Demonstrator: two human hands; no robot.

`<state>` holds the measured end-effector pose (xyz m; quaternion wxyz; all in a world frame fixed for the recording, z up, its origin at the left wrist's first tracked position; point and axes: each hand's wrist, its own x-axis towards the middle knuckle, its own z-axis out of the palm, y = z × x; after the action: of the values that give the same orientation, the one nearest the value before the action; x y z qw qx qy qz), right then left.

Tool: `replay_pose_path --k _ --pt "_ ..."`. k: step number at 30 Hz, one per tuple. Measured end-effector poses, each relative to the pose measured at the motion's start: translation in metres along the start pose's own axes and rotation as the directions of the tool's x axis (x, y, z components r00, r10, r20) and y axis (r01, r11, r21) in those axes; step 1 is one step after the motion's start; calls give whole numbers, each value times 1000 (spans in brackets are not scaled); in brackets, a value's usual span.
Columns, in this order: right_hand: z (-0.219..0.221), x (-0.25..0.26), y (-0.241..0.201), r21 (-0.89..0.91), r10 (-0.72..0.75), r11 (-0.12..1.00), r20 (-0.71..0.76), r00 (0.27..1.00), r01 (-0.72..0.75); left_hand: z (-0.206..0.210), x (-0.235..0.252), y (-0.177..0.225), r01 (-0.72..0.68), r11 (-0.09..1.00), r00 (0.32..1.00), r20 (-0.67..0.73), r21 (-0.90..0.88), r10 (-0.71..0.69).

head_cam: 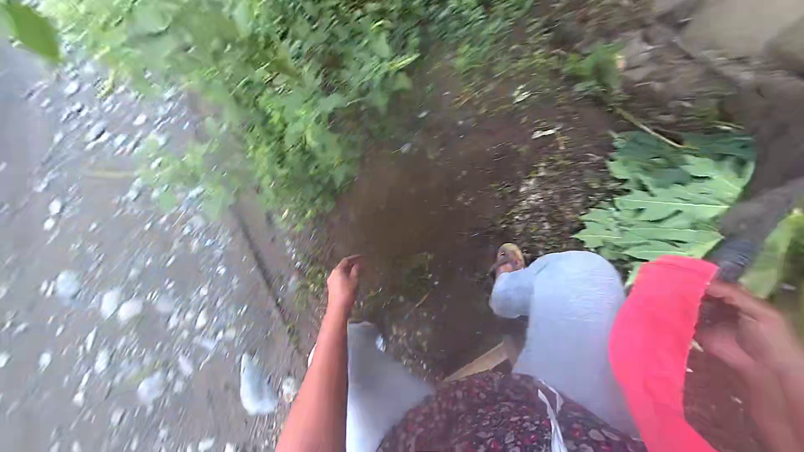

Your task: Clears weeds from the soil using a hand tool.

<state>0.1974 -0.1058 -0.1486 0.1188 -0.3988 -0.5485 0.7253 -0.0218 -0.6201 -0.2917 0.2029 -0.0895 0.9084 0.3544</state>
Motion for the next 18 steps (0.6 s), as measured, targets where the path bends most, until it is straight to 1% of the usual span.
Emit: replay_pose_path --k 2,3,4,5,6,8,9,10,11,12,13,15,17,18 --pt "27 40 -2 -169 184 973 173 968 -155 -5 -13 -41 61 997 998 -25 -52 -63" --pt "44 59 -2 -289 245 940 202 948 -181 -6 -18 -55 85 993 996 -28 -80 -87" --pt "65 72 -2 -420 268 893 204 941 -163 -4 -23 -68 101 989 994 -26 -109 -104" --pt "90 78 -1 -558 282 821 207 937 -123 -1 -27 -79 109 985 993 -25 -135 -113" --pt "119 80 1 -687 299 724 231 926 -63 1 -30 -88 109 982 993 -31 -153 -115" --pt "176 77 15 -885 409 460 288 866 78 2 -35 -97 125 981 991 -36 -151 -131" --pt "201 78 28 -934 478 327 292 828 140 0 -39 -99 136 981 989 -37 -137 -142" --pt "222 81 46 -953 527 228 295 797 202 -3 -42 -102 146 982 988 -39 -117 -151" --pt "239 87 67 -952 557 167 305 772 256 -8 -46 -106 150 983 987 -50 -103 -155" --pt "255 93 91 -950 574 144 309 758 278 -13 -48 -112 156 982 984 -73 -104 -164" --pt "271 97 116 -949 577 158 313 754 272 -19 -50 -119 165 978 979 -101 -127 -179" --pt "294 97 169 -950 560 243 304 771 198 -26 -51 -133 182 961 962 -165 -210 -218" --pt "301 90 228 -942 532 319 267 804 101 -29 -45 -143 178 944 941 -232 -279 -246" --pt "296 87 258 -944 522 318 249 816 84 -28 -40 -147 176 938 934 -250 -300 -256"
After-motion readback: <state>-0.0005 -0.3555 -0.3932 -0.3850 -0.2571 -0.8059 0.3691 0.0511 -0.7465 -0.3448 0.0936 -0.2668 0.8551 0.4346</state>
